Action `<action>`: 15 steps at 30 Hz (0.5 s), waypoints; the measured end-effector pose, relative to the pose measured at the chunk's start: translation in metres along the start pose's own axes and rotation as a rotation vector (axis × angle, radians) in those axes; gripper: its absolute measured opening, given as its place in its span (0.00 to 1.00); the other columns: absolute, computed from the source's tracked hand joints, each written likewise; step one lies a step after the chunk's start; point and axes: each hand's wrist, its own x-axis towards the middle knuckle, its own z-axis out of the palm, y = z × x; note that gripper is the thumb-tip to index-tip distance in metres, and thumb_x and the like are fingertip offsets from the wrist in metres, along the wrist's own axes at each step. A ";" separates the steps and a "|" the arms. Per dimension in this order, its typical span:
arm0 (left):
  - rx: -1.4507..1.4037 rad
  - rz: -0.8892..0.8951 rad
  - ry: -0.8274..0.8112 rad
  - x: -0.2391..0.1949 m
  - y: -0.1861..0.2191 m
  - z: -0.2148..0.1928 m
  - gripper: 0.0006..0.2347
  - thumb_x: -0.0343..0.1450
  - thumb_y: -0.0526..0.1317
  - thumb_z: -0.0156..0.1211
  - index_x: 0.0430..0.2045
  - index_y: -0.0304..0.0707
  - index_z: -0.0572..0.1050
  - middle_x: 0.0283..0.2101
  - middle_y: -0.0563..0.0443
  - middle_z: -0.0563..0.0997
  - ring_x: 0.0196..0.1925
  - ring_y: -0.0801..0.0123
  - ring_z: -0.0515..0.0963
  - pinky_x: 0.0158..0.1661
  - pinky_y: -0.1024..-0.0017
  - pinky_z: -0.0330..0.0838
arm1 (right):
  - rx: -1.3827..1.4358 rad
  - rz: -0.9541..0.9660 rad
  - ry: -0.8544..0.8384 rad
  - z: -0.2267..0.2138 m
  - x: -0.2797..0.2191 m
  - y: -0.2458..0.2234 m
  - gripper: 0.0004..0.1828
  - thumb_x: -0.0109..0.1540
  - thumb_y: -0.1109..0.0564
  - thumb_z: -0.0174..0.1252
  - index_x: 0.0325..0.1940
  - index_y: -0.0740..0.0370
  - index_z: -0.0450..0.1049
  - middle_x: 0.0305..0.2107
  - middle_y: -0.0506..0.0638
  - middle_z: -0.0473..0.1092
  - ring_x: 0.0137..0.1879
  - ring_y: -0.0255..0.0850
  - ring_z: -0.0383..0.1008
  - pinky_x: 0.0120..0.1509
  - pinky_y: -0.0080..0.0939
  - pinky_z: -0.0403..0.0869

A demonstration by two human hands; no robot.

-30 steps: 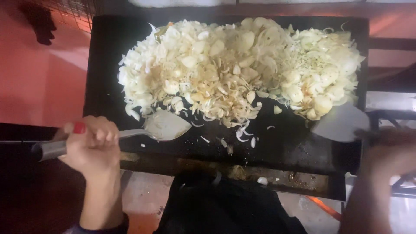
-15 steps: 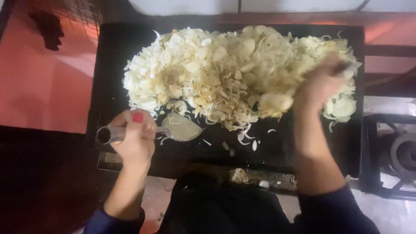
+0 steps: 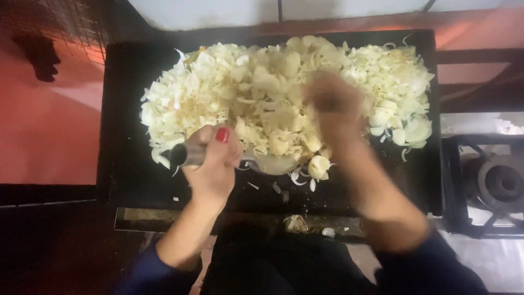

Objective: Stir-frying a large quantity of sliced onions and potatoes on a flat-top grill using two spatulas.

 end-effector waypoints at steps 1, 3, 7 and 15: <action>-0.012 0.047 -0.070 -0.001 0.006 -0.006 0.12 0.74 0.28 0.53 0.23 0.43 0.59 0.22 0.56 0.64 0.22 0.73 0.62 0.23 0.74 0.56 | 0.057 0.115 0.167 -0.038 -0.020 0.032 0.05 0.65 0.65 0.58 0.36 0.60 0.71 0.29 0.47 0.69 0.34 0.35 0.70 0.37 0.38 0.71; -0.024 0.093 -0.135 -0.005 0.021 -0.013 0.13 0.75 0.28 0.53 0.22 0.43 0.60 0.22 0.55 0.63 0.22 0.73 0.62 0.23 0.73 0.56 | 0.115 0.230 0.331 -0.112 -0.066 0.092 0.04 0.72 0.64 0.54 0.42 0.62 0.69 0.34 0.48 0.68 0.38 0.36 0.68 0.42 0.38 0.71; 0.087 0.185 -0.181 -0.011 0.056 -0.013 0.14 0.73 0.29 0.57 0.18 0.38 0.61 0.19 0.50 0.65 0.19 0.71 0.63 0.20 0.74 0.55 | 0.716 0.271 0.583 -0.207 -0.178 0.197 0.20 0.80 0.48 0.48 0.38 0.63 0.63 0.28 0.53 0.66 0.32 0.43 0.66 0.39 0.43 0.68; 0.178 0.179 -0.192 0.002 0.037 -0.026 0.17 0.74 0.32 0.57 0.15 0.37 0.57 0.16 0.46 0.66 0.17 0.72 0.62 0.19 0.75 0.53 | 0.443 0.316 0.966 -0.133 -0.132 0.186 0.23 0.79 0.45 0.53 0.43 0.68 0.63 0.27 0.55 0.66 0.31 0.45 0.67 0.36 0.45 0.70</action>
